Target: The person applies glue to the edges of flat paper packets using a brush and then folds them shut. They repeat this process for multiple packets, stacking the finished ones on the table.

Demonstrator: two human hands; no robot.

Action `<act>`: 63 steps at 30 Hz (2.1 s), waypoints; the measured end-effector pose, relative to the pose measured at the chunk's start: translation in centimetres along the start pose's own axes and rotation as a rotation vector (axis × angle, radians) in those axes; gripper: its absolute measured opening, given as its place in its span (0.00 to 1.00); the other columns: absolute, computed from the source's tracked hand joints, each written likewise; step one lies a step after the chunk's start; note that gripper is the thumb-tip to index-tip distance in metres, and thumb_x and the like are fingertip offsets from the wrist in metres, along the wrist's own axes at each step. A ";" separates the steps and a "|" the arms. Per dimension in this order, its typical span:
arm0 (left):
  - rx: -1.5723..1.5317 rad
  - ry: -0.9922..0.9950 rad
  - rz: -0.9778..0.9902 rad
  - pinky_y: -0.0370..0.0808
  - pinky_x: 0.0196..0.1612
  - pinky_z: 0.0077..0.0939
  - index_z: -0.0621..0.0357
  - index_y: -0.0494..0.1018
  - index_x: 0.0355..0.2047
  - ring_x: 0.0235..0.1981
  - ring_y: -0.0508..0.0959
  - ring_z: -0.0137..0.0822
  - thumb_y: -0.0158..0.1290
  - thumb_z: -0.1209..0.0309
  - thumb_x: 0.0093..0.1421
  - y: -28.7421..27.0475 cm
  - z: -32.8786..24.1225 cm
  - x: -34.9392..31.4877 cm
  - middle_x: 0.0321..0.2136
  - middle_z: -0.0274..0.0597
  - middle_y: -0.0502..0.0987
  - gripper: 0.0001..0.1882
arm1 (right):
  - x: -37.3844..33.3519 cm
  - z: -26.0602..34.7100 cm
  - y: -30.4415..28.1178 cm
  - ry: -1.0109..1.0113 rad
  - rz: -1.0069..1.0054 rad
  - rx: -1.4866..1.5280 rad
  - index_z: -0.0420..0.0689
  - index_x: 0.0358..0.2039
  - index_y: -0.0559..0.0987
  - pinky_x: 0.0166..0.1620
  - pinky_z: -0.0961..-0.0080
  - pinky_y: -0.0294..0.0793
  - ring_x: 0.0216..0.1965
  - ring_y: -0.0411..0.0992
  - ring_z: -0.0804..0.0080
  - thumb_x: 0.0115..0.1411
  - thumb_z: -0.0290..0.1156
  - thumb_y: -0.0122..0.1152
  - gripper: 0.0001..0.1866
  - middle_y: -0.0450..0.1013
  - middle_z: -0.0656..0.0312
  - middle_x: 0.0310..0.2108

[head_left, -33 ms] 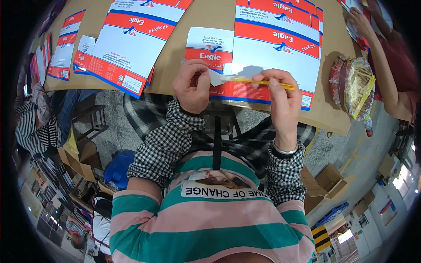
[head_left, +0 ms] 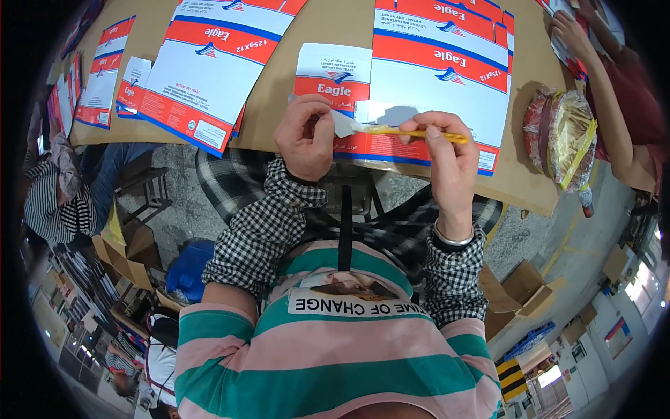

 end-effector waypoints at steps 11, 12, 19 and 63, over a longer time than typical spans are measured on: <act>-0.018 -0.016 0.005 0.72 0.33 0.20 0.67 0.71 0.29 0.29 0.75 0.31 0.50 0.84 0.50 0.0 -0.2 0.1 0.32 0.45 0.75 0.05 | 0.4 -0.1 -0.5 -0.001 0.006 -0.004 0.34 0.39 0.72 0.42 0.78 0.72 0.35 0.71 0.75 0.63 0.22 0.44 0.08 0.75 0.56 0.34; -0.046 -0.037 0.008 0.72 0.33 0.20 0.67 0.71 0.29 0.29 0.75 0.31 0.50 0.84 0.49 0.1 -0.2 0.0 0.32 0.45 0.75 0.05 | 0.4 0.1 -0.8 -0.013 -0.010 -0.005 0.34 0.39 0.72 0.42 0.78 0.72 0.34 0.71 0.75 0.63 0.23 0.45 0.08 0.75 0.56 0.34; -0.013 0.002 0.014 0.72 0.33 0.20 0.67 0.71 0.29 0.30 0.74 0.30 0.50 0.84 0.50 0.0 0.0 -0.1 0.33 0.45 0.75 0.05 | 0.7 -0.3 -0.8 0.013 -0.052 0.032 0.34 0.38 0.73 0.40 0.79 0.72 0.33 0.72 0.75 0.63 0.24 0.45 0.08 0.75 0.55 0.32; -0.270 -1.220 0.427 0.80 0.30 0.28 0.79 0.67 0.36 0.28 0.80 0.44 0.37 0.34 0.56 2.5 1.5 -8.5 0.33 0.62 0.74 0.46 | -9.5 3.6 -7.4 -0.165 -0.429 0.328 0.34 0.39 0.72 0.36 0.73 0.71 0.28 0.71 0.68 0.63 0.33 0.46 0.13 0.74 0.51 0.31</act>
Point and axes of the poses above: each hand's wrist, its own x-axis towards the middle knuckle, its own y-axis out of the palm, z = x × y, the point moved 5 cm from there along x, towards the middle knuckle
